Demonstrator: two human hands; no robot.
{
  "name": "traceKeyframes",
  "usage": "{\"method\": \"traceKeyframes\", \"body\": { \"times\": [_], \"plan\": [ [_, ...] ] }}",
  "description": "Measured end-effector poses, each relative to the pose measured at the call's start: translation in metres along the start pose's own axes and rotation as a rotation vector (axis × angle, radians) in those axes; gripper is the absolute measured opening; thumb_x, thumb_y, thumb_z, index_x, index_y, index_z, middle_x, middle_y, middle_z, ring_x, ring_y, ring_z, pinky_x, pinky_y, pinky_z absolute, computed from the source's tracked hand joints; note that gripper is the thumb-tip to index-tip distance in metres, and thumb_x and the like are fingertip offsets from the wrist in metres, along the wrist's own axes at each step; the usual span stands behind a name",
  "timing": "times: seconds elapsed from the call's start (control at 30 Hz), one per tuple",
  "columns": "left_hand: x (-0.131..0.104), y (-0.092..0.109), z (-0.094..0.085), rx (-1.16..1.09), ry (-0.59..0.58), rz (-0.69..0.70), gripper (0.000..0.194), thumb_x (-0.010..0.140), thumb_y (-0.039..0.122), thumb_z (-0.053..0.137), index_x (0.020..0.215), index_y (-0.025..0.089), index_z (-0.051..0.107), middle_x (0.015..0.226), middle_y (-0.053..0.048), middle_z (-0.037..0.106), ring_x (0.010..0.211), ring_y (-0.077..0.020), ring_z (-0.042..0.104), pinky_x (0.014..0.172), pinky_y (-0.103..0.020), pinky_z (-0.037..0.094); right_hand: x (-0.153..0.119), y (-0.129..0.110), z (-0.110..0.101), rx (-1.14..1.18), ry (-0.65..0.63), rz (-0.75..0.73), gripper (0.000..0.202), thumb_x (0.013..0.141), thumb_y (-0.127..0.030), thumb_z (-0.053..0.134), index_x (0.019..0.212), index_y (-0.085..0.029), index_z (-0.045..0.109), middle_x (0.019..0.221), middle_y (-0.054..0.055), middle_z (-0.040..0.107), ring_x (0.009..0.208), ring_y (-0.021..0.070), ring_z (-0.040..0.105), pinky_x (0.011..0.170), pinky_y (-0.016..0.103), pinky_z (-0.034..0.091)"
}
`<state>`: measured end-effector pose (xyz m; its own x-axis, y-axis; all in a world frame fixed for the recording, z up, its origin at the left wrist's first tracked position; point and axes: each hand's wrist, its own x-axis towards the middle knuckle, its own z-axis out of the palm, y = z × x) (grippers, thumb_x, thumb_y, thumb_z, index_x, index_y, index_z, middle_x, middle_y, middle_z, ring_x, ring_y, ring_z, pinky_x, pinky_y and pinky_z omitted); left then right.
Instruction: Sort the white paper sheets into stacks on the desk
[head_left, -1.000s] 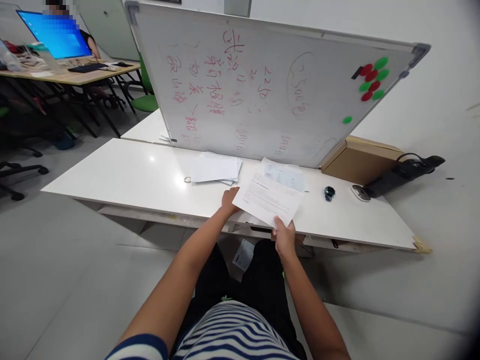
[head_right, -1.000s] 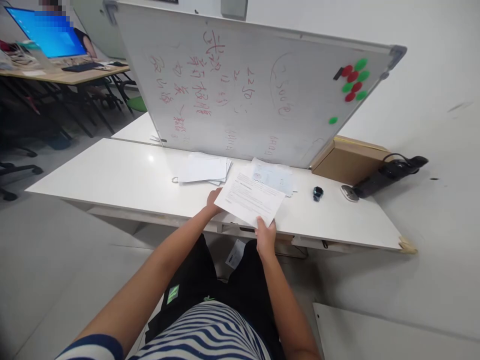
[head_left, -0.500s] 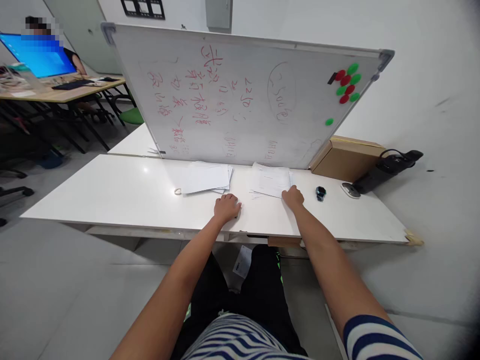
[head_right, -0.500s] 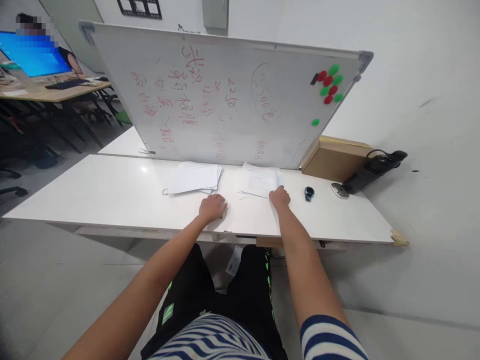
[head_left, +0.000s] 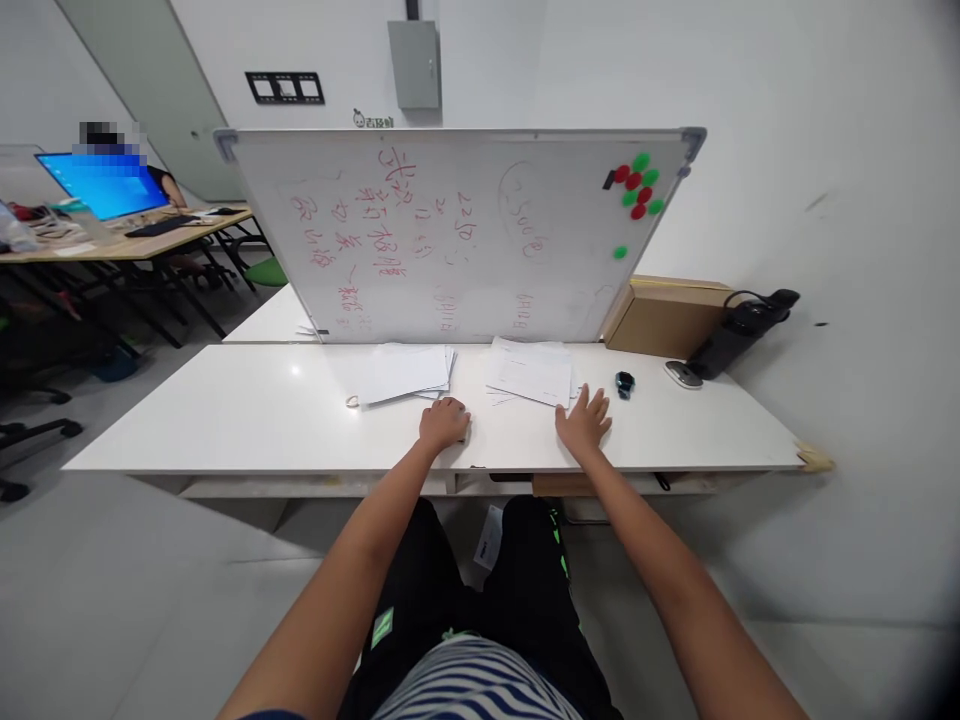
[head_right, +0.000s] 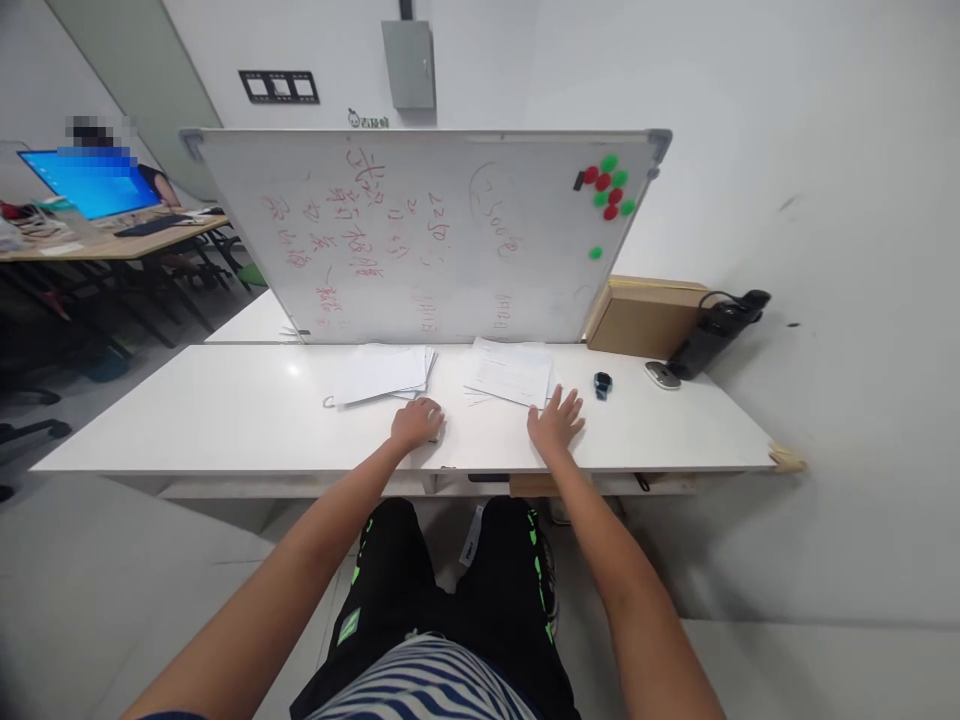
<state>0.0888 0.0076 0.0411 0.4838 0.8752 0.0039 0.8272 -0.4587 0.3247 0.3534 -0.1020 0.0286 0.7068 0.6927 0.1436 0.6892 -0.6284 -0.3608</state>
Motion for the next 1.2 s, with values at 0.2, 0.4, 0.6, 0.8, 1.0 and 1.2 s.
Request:
{"method": "traceKeyframes", "body": {
  "times": [0.2, 0.4, 0.6, 0.8, 1.0, 1.2],
  "plan": [
    [0.002, 0.008, -0.002, -0.011, 0.005, -0.097, 0.038, 0.091, 0.043, 0.034, 0.113, 0.025, 0.059, 0.130, -0.008, 0.053, 0.120, -0.0267, 0.046, 0.095, -0.043, 0.038, -0.034, 0.011, 0.019, -0.152, -0.152, -0.138, 0.060, 0.094, -0.045, 0.014, 0.146, -0.017, 0.027, 0.155, 0.014, 0.019, 0.142, 0.0295, 0.012, 0.110, 0.053, 0.009],
    [0.006, 0.026, -0.002, -0.124, -0.045, -0.298, 0.035, 0.087, 0.043, 0.042, 0.107, 0.023, 0.062, 0.129, -0.010, 0.055, 0.116, -0.0287, 0.052, 0.094, -0.043, 0.041, -0.031, 0.012, 0.022, -0.135, -0.127, -0.136, 0.060, 0.094, -0.045, 0.016, 0.145, -0.018, 0.031, 0.154, 0.014, 0.023, 0.141, 0.0305, 0.016, 0.109, 0.054, 0.012],
    [0.023, 0.006, -0.024, -0.199, 0.011, -0.269, 0.037, 0.089, 0.040, 0.039, 0.117, 0.022, 0.056, 0.126, -0.008, 0.058, 0.111, -0.0225, 0.056, 0.090, -0.034, 0.045, -0.030, 0.014, 0.026, -0.105, -0.117, -0.148, 0.061, 0.094, -0.047, 0.016, 0.145, -0.018, 0.032, 0.154, 0.014, 0.023, 0.141, 0.0312, 0.016, 0.109, 0.054, 0.012],
    [0.051, -0.048, -0.052, 0.149, 0.074, -0.193, 0.074, 0.078, 0.035, 0.059, 0.143, 0.019, 0.028, 0.153, -0.015, 0.022, 0.139, -0.0310, 0.025, 0.106, -0.044, 0.031, -0.031, 0.012, 0.026, -0.106, -0.072, -0.148, 0.059, 0.094, -0.045, 0.017, 0.143, -0.017, 0.035, 0.152, 0.015, 0.025, 0.140, 0.0312, 0.017, 0.109, 0.054, 0.012],
    [0.039, -0.083, -0.043, 0.367, 0.057, -0.208, 0.057, 0.084, 0.011, 0.037, 0.141, 0.016, 0.031, 0.138, -0.016, 0.046, 0.132, -0.0274, 0.038, 0.111, -0.048, 0.018, -0.031, 0.012, 0.025, -0.103, -0.034, -0.150, 0.056, 0.094, -0.044, 0.021, 0.141, -0.018, 0.038, 0.151, 0.015, 0.028, 0.139, 0.0306, 0.020, 0.108, 0.054, 0.014],
    [0.036, -0.086, -0.059, 0.372, -0.071, -0.128, 0.044, 0.086, 0.016, 0.037, 0.128, 0.022, 0.048, 0.117, -0.013, 0.062, 0.108, -0.0267, 0.057, 0.092, -0.039, 0.040, -0.030, 0.011, 0.023, -0.103, -0.073, -0.133, 0.056, 0.095, -0.044, 0.020, 0.142, -0.018, 0.037, 0.152, 0.014, 0.025, 0.140, 0.0305, 0.017, 0.109, 0.053, 0.012]
  ]
}}
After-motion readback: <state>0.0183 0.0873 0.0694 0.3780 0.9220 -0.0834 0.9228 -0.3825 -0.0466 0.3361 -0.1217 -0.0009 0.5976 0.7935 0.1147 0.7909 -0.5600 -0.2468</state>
